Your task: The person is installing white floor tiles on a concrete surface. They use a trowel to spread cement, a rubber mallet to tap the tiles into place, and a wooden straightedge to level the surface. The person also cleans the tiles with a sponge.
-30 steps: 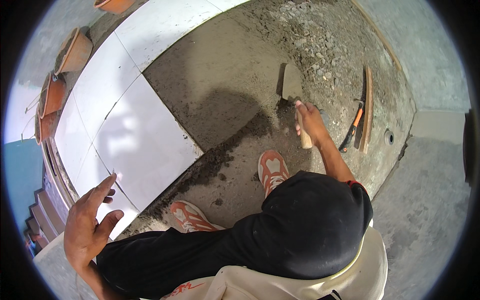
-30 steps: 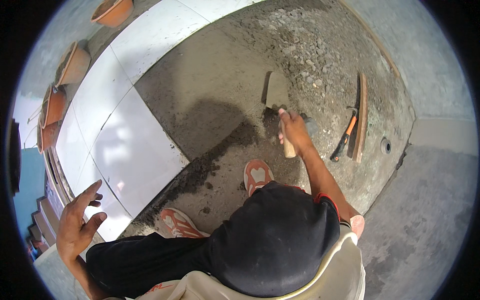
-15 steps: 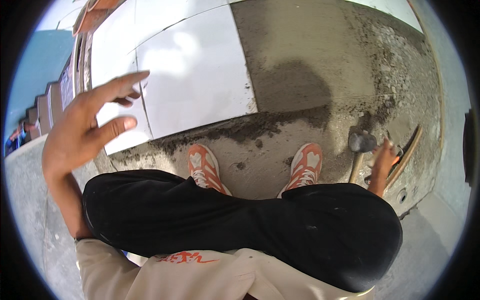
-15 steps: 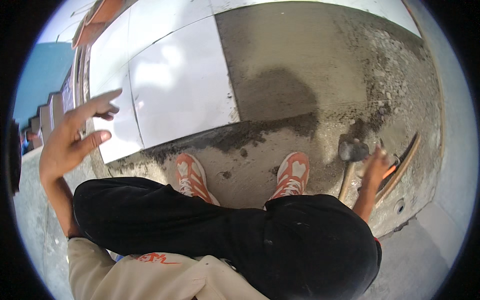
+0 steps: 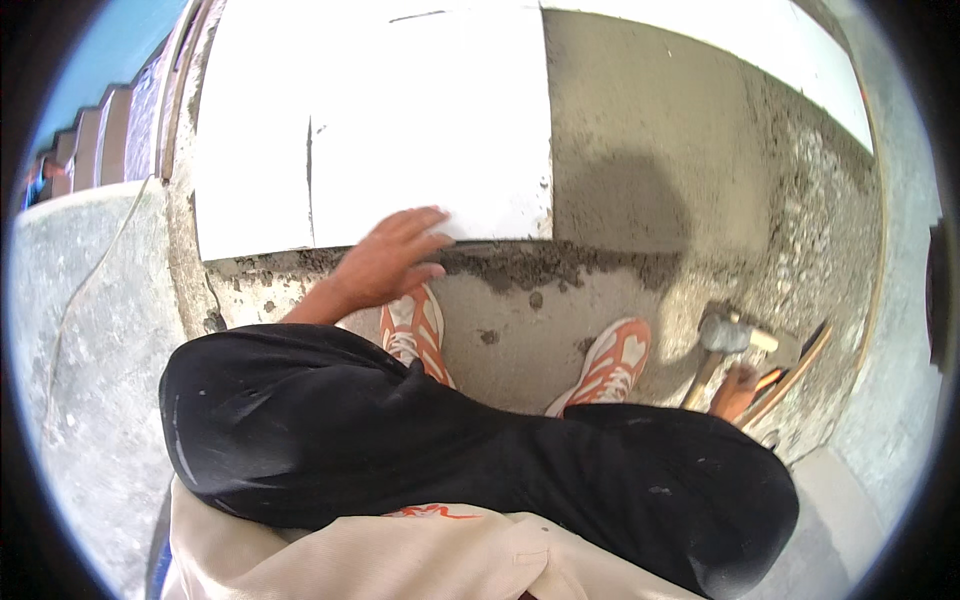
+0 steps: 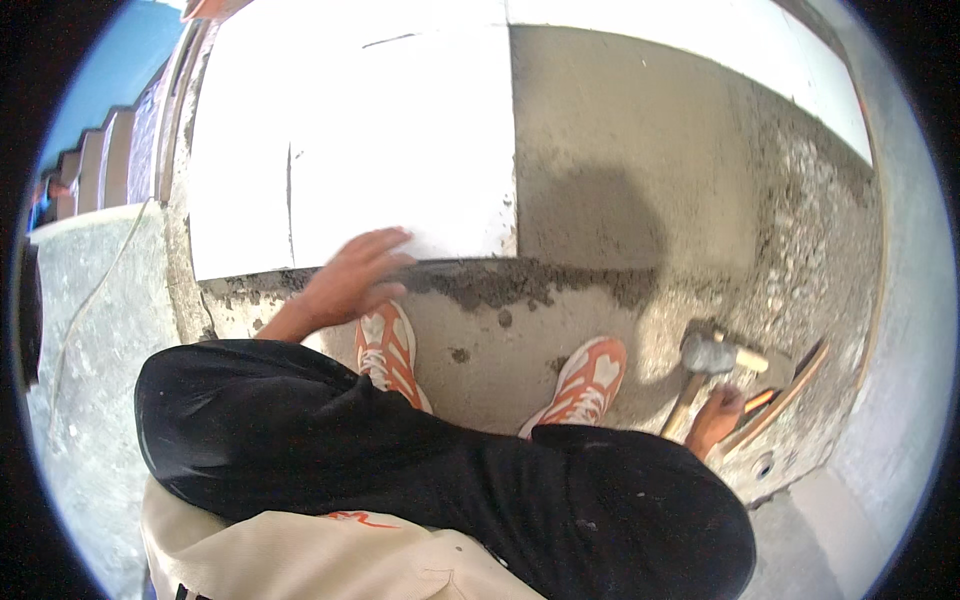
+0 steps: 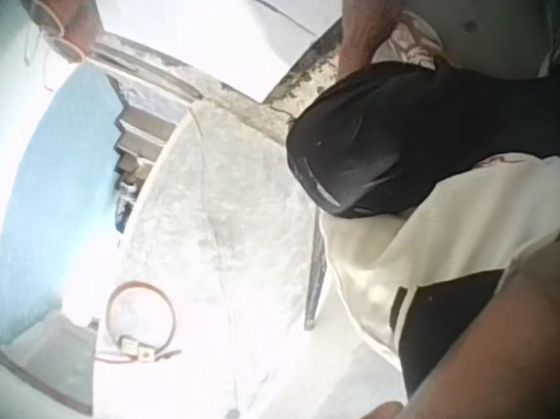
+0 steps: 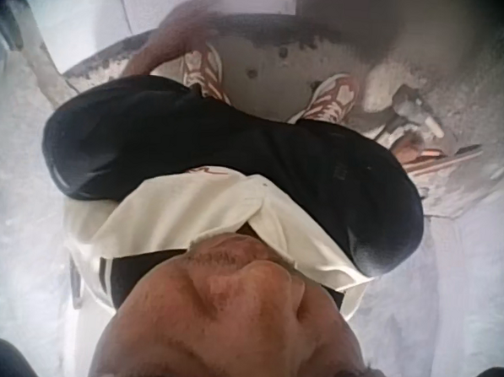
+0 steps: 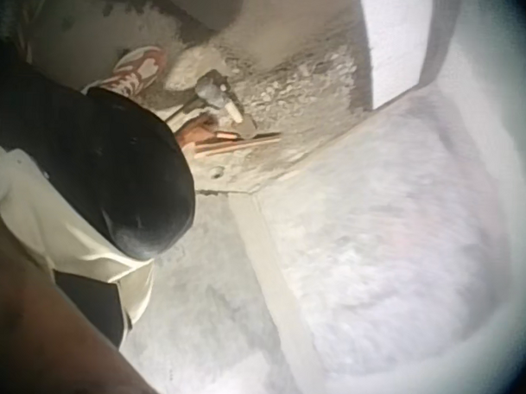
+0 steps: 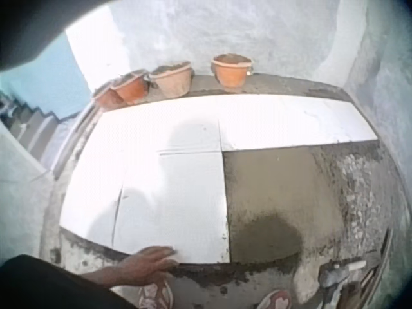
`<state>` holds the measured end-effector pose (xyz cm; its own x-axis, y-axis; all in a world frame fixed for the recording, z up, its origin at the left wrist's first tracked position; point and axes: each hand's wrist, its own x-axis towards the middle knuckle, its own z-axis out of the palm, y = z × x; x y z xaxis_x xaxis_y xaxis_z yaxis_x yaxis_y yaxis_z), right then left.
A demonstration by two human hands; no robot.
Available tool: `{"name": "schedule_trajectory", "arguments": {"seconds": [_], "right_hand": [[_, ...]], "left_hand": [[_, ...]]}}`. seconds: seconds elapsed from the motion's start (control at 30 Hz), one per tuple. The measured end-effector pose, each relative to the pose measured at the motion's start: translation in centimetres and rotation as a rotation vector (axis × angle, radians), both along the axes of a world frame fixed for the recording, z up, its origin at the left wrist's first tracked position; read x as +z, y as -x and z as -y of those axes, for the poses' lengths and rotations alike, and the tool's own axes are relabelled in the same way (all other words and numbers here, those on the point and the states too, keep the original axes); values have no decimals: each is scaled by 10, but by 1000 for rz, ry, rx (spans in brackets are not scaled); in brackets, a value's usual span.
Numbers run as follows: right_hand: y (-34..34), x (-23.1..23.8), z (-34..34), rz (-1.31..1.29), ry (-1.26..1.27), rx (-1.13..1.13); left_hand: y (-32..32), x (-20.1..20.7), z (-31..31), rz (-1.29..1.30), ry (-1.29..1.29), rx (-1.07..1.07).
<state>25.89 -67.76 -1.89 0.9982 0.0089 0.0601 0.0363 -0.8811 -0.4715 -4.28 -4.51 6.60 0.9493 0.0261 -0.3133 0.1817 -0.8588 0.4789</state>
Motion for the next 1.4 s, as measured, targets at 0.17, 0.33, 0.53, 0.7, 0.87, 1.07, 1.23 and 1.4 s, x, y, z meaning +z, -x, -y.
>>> {"name": "schedule_trajectory", "arguments": {"seconds": [0.17,0.33,0.53,0.7,0.87,1.07,1.23,1.4], "right_hand": [[19,-24,29,-237,-124,88],[16,-14,-4,-219,-5,67],[-64,-17,-9,-108,211,212],[-106,15,-159,-61,176,471],[-128,96,-295,16,130,746],[-130,185,-395,58,85,962],[-160,257,-426,106,11,1036],[-123,271,-503,-180,-81,1282]], "left_hand": [[-5,-29,20,27,197,-151],[-7,-28,13,213,245,-51],[22,-47,-18,310,17,368],[37,10,-38,288,592,743],[102,86,-10,285,1144,1124],[179,135,46,464,989,1138],[291,146,16,548,194,1746],[476,57,23,483,-487,2294]]}}
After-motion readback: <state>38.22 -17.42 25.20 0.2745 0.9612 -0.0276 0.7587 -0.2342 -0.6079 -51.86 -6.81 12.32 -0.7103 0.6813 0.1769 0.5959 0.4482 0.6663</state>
